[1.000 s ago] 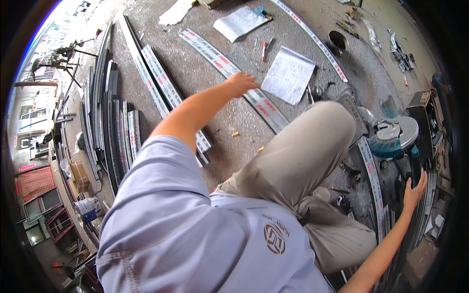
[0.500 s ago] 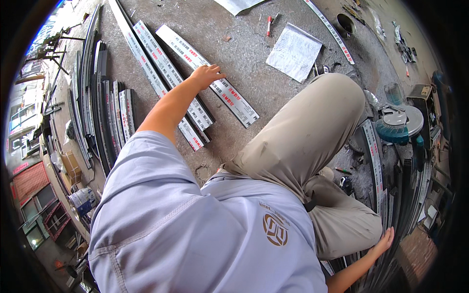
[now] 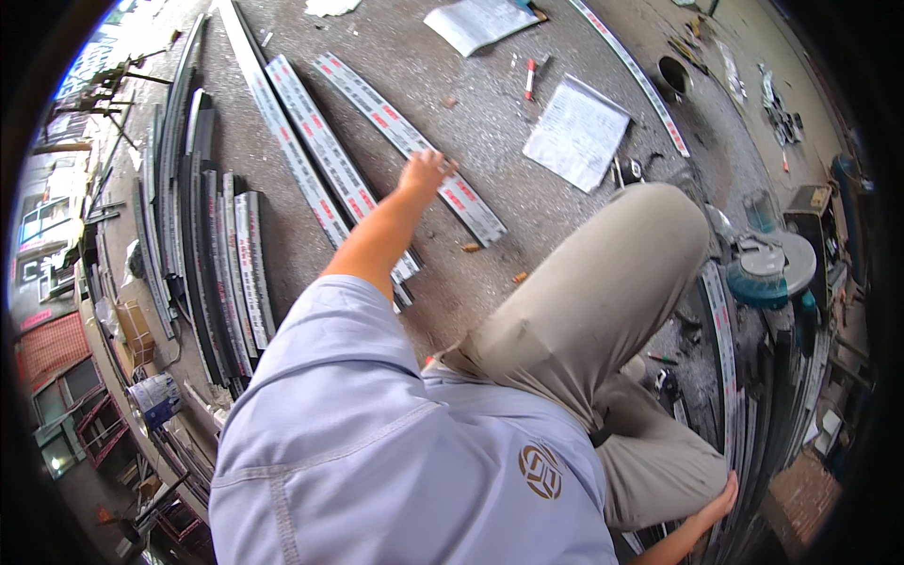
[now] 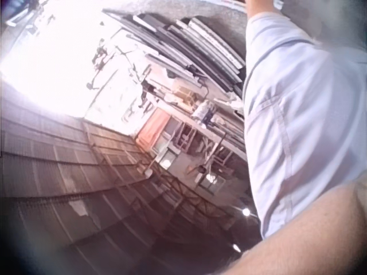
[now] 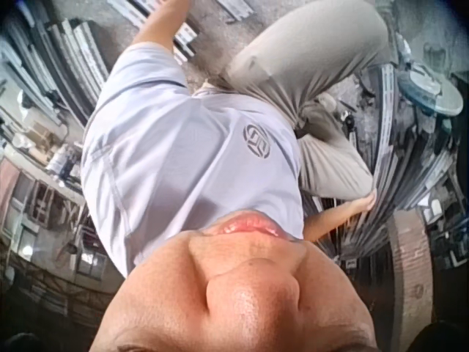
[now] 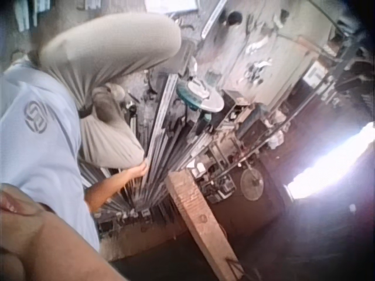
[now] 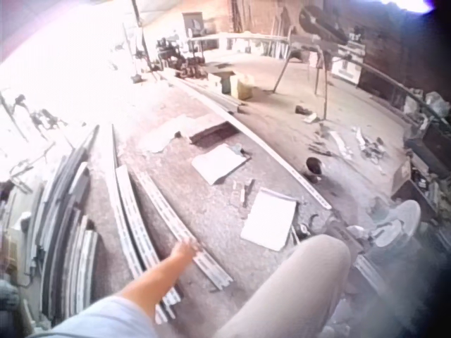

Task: The person measures and marks metal profiles with a tape measure and marker, then cuts them using a handheld circular saw. The cut pieces are placed aside on the floor.

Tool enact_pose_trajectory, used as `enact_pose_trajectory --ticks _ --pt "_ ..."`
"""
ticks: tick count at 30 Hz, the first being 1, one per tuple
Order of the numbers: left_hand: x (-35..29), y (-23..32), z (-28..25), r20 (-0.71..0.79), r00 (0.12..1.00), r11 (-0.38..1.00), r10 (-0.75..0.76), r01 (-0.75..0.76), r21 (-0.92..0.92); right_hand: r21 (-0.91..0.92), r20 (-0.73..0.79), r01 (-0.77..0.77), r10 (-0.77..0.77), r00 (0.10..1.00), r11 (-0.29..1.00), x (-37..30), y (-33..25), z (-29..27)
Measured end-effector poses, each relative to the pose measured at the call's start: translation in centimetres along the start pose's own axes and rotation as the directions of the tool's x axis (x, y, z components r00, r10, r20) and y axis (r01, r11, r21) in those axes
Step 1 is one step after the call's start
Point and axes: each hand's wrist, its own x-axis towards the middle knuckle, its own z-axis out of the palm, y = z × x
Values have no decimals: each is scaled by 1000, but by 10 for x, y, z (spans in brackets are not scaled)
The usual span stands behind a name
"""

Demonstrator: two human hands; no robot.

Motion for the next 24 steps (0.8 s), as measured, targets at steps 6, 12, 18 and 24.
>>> enact_pose_trajectory --ticks 6,12,18,24 --pt "-12 47 0 -124 934 938 336 -343 -43 26 -14 11 -10 1000 1000 6 5 3" --pt "-14 58 6 -139 961 967 241 -249 -46 39 40 5 -7 999 999 6 -9 8" --pt "-36 58 -16 -178 977 973 116 -148 -179 157 6 19 -20 1000 987 23 19 5" --pt "-64 114 -97 -234 966 370 -111 -178 -912 130 55 8 -15 998 991 21 23 2"
